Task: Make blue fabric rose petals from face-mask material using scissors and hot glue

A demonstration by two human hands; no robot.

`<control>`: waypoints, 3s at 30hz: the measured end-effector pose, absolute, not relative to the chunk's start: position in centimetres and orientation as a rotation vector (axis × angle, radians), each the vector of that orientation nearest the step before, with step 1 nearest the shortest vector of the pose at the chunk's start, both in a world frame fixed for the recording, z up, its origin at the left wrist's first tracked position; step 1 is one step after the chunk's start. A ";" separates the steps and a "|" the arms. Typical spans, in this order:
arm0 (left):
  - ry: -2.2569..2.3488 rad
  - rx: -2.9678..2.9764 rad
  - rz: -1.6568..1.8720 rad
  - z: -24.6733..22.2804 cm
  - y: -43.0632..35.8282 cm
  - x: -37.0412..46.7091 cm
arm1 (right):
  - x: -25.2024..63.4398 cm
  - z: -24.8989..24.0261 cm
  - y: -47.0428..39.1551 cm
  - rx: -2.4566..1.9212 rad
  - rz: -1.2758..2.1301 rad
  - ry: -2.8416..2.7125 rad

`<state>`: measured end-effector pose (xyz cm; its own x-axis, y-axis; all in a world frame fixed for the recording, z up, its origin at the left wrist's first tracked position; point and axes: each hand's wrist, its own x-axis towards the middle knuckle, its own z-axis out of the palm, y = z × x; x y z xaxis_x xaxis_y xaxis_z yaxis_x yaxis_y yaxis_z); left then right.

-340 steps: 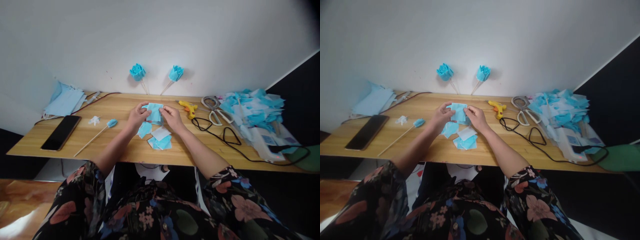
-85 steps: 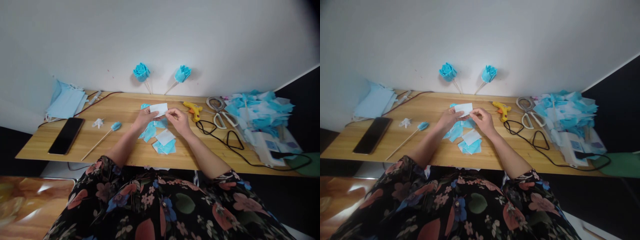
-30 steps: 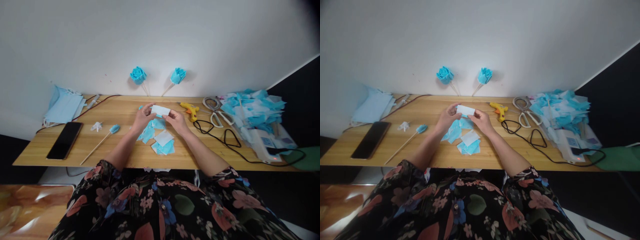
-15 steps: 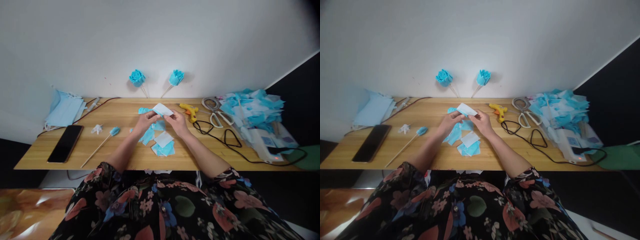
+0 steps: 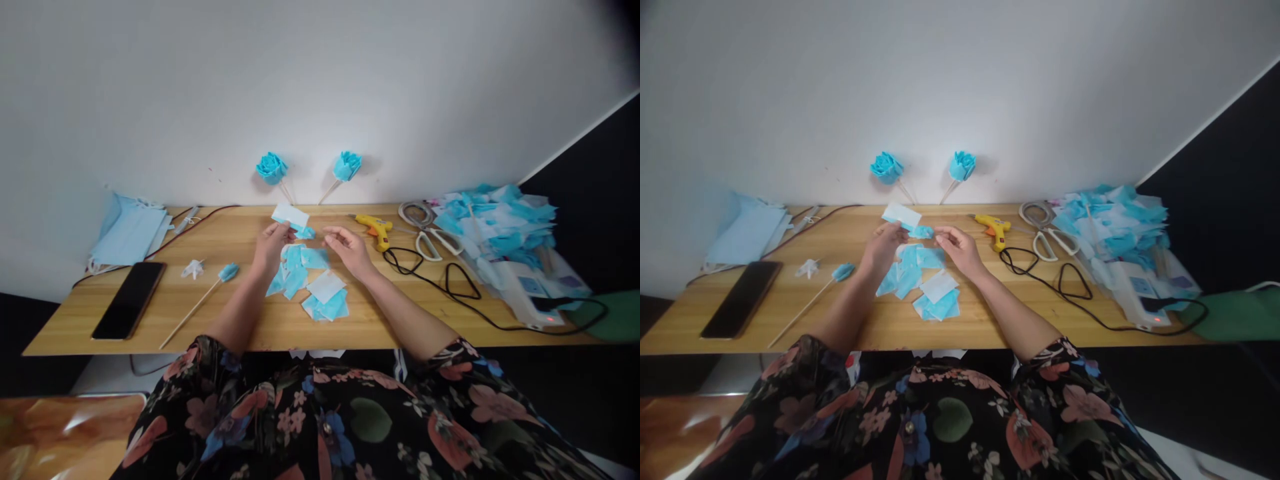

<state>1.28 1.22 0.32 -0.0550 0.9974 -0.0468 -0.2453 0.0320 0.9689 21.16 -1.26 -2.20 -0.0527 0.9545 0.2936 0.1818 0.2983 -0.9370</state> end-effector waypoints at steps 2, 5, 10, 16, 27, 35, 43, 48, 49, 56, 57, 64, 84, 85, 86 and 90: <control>1.034 0.917 1.389 0.1 1.7 1.0 | 21.1 -2.1 -1.4 -1.141 0.830 -1.626; 1.009 0.885 1.407 -0.4 2.2 0.8 | 21.4 -1.9 -1.4 -1.207 0.629 -1.822; 1.010 0.862 1.423 -0.7 2.3 0.9 | 24.4 -1.9 0.2 -1.317 0.258 -1.842; 1.012 0.877 1.460 -0.5 2.5 0.6 | 28.9 -0.6 1.6 -1.643 -0.046 -1.709; 1.018 0.790 1.511 0.1 2.8 0.1 | 30.4 0.2 -5.1 -2.395 -0.347 -1.937; 1.001 0.749 1.529 0.0 2.9 -0.2 | 30.1 -2.0 -4.8 -2.320 -0.476 -1.873; 1.021 0.734 1.530 -0.2 3.2 -0.2 | 30.1 -2.5 -4.9 -2.260 -0.507 -1.860; 1.035 0.723 1.536 -0.3 3.4 -0.5 | 30.3 -2.6 -4.6 -2.235 -0.504 -1.845; 1.038 0.721 1.538 -0.3 3.4 -0.6 | 30.4 -2.7 -4.6 -2.231 -0.498 -1.839; 1.048 0.730 1.537 -0.6 3.7 -0.9 | 31.7 -3.0 -4.7 -2.057 -0.483 -1.794; 1.049 0.733 1.537 -0.6 3.7 -1.0 | 31.9 -2.8 -4.8 -2.007 -0.504 -1.769; 0.992 0.822 1.483 -1.1 3.6 -0.4 | 32.1 0.7 -2.4 -1.687 -0.421 -1.560; 0.728 1.168 1.132 -0.9 1.5 1.0 | 21.5 -1.5 0.7 -1.028 1.094 -1.545; 0.758 1.246 1.084 -0.8 1.4 1.1 | 21.3 -1.5 0.4 -1.018 1.154 -1.526; 0.799 1.313 1.040 -0.8 1.3 1.1 | 21.1 -1.4 0.3 -1.011 1.188 -1.512; 0.950 1.413 0.977 -0.9 1.3 1.4 | 21.1 -1.0 0.0 -1.031 1.171 -1.502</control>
